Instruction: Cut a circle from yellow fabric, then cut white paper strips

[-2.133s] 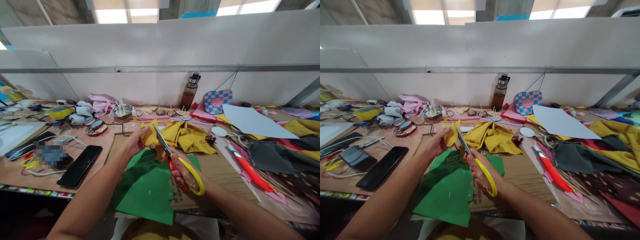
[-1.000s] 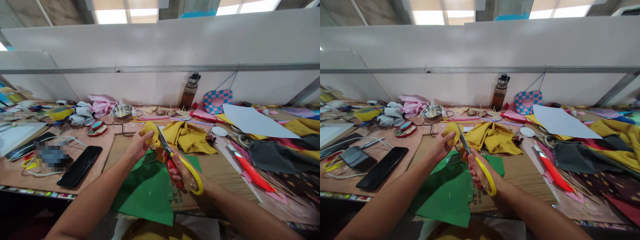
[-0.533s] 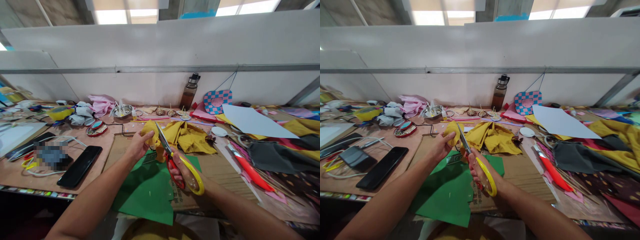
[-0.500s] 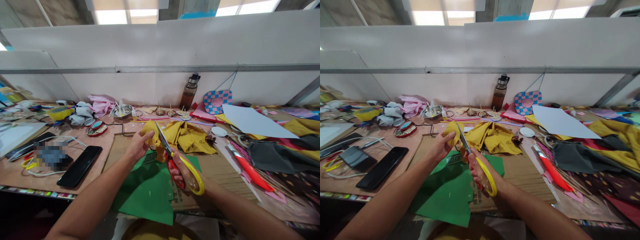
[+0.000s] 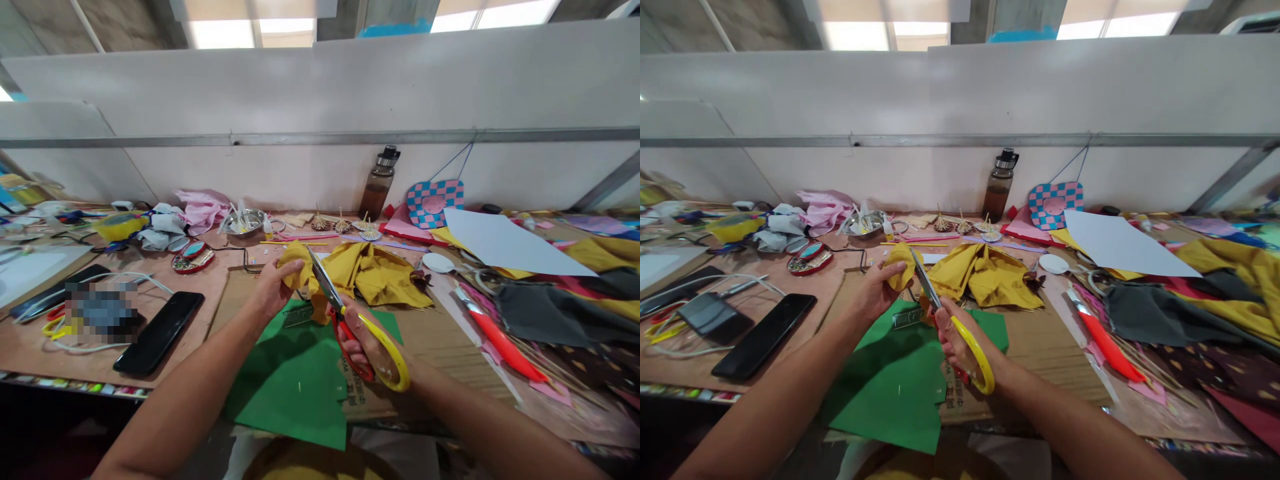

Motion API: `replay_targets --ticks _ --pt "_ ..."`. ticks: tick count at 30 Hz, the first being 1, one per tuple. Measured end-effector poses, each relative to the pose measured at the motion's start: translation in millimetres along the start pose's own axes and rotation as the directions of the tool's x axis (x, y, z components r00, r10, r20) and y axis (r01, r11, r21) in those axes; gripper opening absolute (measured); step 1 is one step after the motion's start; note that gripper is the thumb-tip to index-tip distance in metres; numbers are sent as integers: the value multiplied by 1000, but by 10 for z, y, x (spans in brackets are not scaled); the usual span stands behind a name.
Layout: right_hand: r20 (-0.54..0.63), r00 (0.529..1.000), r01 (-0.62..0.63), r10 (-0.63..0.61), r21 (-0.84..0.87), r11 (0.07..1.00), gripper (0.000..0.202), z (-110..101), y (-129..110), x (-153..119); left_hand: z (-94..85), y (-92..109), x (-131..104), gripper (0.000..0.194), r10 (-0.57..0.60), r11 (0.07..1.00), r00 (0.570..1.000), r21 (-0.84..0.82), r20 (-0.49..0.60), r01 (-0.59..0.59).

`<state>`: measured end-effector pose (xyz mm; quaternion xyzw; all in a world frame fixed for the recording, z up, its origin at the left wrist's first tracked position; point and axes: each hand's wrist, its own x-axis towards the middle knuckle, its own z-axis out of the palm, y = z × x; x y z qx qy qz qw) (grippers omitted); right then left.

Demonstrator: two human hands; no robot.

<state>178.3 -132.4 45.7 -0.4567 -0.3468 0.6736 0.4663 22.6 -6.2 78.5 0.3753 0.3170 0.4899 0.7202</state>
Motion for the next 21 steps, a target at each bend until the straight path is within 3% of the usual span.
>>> replay_targets --ticks 7,14,21 --pt "11 999 49 -48 -122 991 69 14 2 -36 -28 -20 40 28 -31 996 999 -83 -39 28" --pt "39 998 60 -57 -84 995 78 44 47 23 -1 -86 7 45 -4 999 1000 -40 -28 3" --pt "36 994 106 -104 -51 993 67 18 77 29 13 -121 -2 45 -7 999 998 36 62 4"
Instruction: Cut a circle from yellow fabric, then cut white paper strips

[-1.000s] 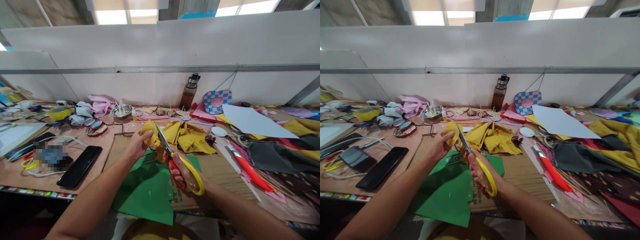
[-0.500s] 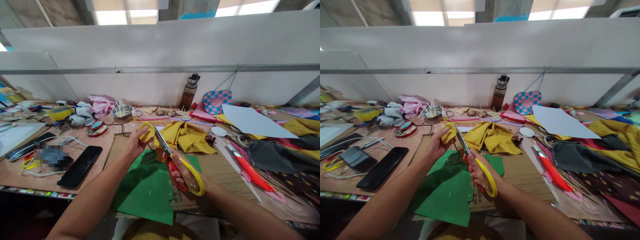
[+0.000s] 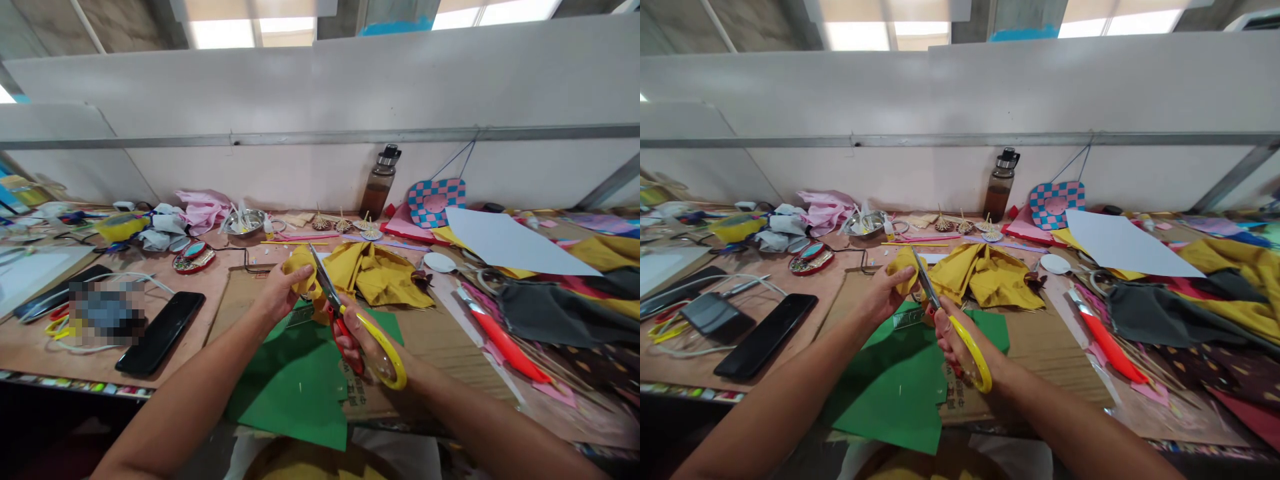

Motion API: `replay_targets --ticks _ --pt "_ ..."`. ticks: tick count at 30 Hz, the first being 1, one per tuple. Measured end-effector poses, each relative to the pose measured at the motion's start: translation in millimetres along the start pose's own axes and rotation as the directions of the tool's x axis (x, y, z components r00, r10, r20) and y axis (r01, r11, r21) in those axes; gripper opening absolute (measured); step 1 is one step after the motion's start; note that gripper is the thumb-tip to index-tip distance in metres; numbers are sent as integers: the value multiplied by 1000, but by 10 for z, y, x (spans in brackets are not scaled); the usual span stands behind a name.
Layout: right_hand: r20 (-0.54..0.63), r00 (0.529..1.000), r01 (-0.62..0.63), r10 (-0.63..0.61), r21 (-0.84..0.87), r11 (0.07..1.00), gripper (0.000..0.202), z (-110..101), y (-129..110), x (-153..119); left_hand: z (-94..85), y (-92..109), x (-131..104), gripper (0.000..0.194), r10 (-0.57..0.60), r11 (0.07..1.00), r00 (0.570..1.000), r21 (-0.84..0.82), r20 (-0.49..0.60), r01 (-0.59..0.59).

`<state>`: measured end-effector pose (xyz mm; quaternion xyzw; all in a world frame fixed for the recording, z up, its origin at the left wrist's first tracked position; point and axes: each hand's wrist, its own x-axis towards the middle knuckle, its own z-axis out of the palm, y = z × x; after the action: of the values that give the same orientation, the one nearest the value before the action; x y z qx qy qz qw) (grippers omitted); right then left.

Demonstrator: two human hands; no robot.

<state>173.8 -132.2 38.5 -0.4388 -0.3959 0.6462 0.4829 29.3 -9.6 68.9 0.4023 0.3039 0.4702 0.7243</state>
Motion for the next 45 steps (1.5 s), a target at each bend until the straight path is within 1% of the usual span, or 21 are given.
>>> replay_targets --ticks 3,8,13,17,22,25,32,37,39,43,45 --pt "-6 1000 4 -4 5 1000 66 -12 4 -3 8 -15 -7 44 1 1000 1000 14 19 -1" --pt "22 1000 -6 6 29 1000 65 -43 42 33 22 -11 -21 44 7 1000 1000 18 12 -8" --pt "-35 999 -38 39 35 999 70 -62 68 38 18 -10 -23 44 10 1000 1000 10 17 -11" --pt "-30 999 -39 40 31 999 66 -54 41 21 16 -6 -26 42 12 1000 999 12 31 -12" --pt "-9 1000 -27 27 -16 999 68 -27 -26 -5 17 26 -31 44 11 1000 1000 18 12 -11" --pt "-17 999 -28 27 -43 999 69 -15 -52 -25 11 45 -29 42 14 1000 1000 22 19 -15" --pt "-43 998 -57 55 -25 998 61 -9 -60 -57 -19 79 -11 38 -1 1000 1000 20 13 1" --pt "-49 997 -60 58 -43 997 64 -9 -56 -66 -31 99 -8 37 18 1000 1000 6 9 -18" --pt "-38 998 -57 55 -60 997 65 -7 -59 -63 -28 102 -5 35 16 1000 1000 -4 -3 -16" --pt "12 1000 -10 11 -67 998 68 6 -63 -48 -16 107 14 29 32 998 995 -43 -91 -36" --pt "42 999 12 -9 -57 998 67 2 -50 -38 -14 109 23 28 47 997 993 -50 -112 -53"
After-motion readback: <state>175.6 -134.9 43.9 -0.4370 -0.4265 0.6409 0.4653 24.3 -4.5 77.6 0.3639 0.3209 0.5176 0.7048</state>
